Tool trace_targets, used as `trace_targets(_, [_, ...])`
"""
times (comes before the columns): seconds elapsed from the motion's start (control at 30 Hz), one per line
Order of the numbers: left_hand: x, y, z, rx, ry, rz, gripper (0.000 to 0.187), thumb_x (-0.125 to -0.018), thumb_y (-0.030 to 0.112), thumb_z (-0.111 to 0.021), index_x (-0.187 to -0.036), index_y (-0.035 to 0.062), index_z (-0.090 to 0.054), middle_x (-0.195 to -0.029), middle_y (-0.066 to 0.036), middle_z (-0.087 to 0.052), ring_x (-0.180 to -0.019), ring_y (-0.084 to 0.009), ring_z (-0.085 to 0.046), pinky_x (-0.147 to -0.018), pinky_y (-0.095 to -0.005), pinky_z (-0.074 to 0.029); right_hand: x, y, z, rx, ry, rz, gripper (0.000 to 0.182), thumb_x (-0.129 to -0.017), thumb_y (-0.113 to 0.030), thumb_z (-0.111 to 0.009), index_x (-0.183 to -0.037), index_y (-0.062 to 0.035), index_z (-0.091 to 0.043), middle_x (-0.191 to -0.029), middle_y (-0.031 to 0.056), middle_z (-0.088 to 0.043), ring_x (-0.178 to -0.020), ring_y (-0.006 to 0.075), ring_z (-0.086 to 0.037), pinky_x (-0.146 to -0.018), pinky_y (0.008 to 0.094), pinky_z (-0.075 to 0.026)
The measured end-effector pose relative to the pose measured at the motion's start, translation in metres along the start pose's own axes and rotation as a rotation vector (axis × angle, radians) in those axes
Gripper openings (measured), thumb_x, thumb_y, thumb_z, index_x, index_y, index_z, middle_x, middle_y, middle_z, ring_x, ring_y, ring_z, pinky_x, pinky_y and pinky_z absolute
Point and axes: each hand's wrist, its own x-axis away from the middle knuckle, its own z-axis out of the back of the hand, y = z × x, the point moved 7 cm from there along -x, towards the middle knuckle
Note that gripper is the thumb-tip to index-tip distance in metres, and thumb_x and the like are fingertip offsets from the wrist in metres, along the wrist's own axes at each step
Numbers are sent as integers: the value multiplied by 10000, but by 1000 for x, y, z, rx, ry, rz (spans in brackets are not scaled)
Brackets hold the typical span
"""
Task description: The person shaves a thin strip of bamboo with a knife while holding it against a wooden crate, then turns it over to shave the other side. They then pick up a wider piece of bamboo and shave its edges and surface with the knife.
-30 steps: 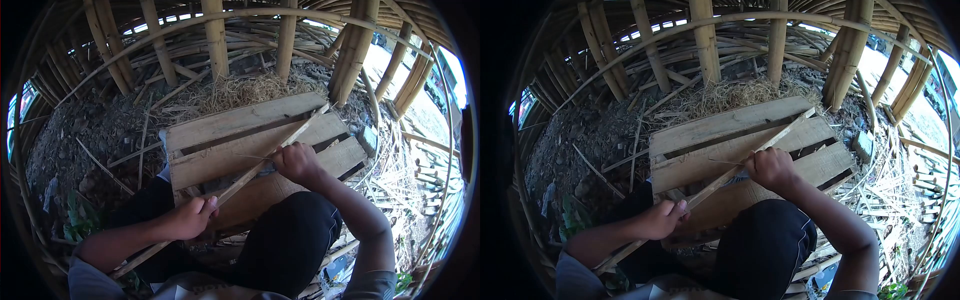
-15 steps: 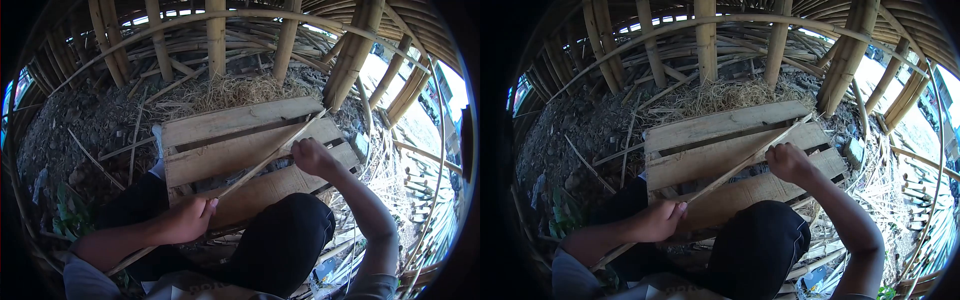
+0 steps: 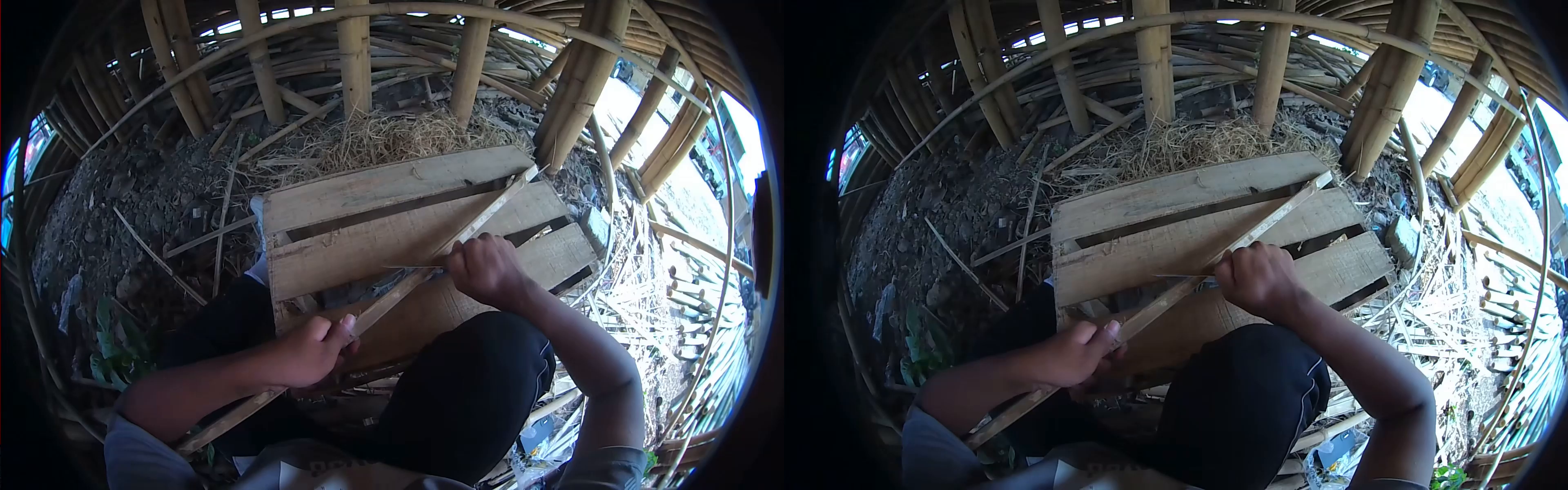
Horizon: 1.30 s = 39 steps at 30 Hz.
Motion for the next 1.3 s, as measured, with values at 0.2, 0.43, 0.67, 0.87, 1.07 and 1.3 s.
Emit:
trace_targets(0.2, [-4,-1,-1,-3,43,-64,544,-1028,466,-323,-916,21,-614,-698,-33,-556,-553,-95,-494,-504,-282,-428,4,1,-1,-8,21,5,194,-707,18,-658,-659,-83,-499,-623,53,-436,-503,202,-479,-377,353,-366])
trace_targets(0.43, [-4,-1,-4,-3,39,-62,548,-1028,460,-335,-912,8,-622,-713,-53,-579,-580,-111,-511,-534,-293,-432,20,43,-17,16,-63,-208,199,-726,-50,-663,-608,-46,-502,-511,95,-462,-427,287,-514,-381,447,-428])
trace_targets(0.67, [-6,-5,-5,-16,48,-64,574,-1024,475,-339,-940,-5,-643,-691,-52,-573,-589,-121,-523,-564,-300,-441,39,67,-33,49,-79,-196,105,-734,-27,-648,-679,-54,-562,-612,104,-495,-514,297,-520,-415,442,-412])
trace_targets(0.87, [8,-3,-5,-107,92,-88,570,-1024,474,-344,-949,-5,-644,-675,-50,-577,-565,-120,-528,-550,-297,-442,84,195,-32,303,-673,-756,348,-877,-287,-487,-704,-48,-672,-722,196,-653,-715,367,-665,-654,490,-542])
trace_targets(1.07, [3,-8,-4,-65,59,-98,586,-1023,475,-340,-979,-26,-641,-718,-74,-607,-623,-137,-569,-599,-305,-468,76,210,-20,330,-697,-877,414,-896,-326,-427,-752,-45,-694,-806,222,-676,-777,397,-670,-751,511,-540])
trace_targets(1.3, [0,-14,-2,-70,58,-88,594,-1021,485,-338,-979,-26,-636,-738,-82,-614,-648,-145,-581,-618,-305,-475,61,172,-11,283,-683,-845,468,-912,-371,-419,-748,-38,-703,-755,206,-679,-730,378,-679,-703,499,-549])
